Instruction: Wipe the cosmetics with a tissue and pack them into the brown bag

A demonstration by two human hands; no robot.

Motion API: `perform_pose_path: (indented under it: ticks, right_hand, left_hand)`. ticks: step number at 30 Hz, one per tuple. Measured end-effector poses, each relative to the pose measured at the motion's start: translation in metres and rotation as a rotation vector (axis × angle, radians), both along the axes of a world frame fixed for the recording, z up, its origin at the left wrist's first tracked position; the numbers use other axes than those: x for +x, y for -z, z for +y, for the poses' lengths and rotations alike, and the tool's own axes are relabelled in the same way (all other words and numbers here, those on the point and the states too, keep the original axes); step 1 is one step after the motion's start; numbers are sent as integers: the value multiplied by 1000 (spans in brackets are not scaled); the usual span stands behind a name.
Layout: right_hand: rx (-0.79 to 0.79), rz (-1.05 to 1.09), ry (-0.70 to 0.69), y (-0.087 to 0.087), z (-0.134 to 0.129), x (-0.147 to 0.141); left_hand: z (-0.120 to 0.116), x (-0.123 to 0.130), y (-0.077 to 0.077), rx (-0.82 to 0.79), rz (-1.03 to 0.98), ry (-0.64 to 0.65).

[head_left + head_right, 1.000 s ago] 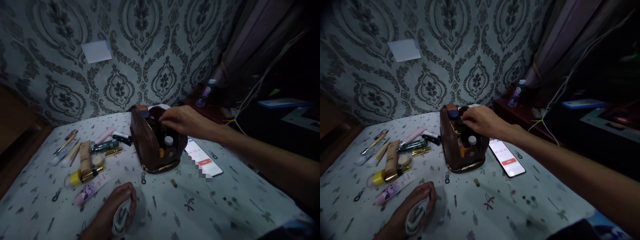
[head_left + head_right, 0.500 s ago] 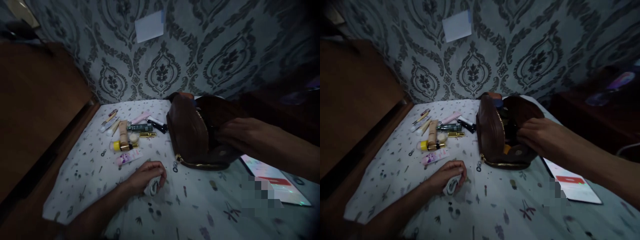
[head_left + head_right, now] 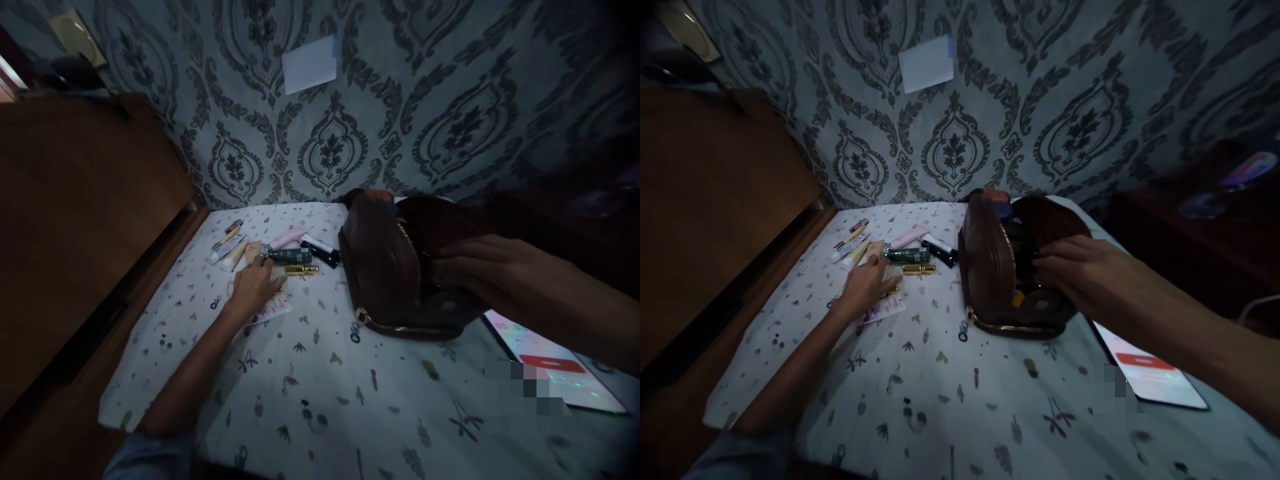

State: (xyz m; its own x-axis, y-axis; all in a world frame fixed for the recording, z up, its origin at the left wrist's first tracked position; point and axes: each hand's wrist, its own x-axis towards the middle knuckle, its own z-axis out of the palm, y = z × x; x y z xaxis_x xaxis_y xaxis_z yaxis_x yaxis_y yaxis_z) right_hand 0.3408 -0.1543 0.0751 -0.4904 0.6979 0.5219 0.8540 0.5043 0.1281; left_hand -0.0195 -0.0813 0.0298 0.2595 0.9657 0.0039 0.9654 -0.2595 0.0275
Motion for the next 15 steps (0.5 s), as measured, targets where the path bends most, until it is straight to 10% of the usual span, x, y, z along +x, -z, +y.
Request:
perform_pose_path:
  ticks: [6,15]
  right_hand:
    - [131,200,-82,-8,-40,-44]
    - [-186,462,-366,52,-64,-114]
  left_hand:
    - [4,8,10,-44,45,-11]
    - [-10,-44,-4,52,13,-58]
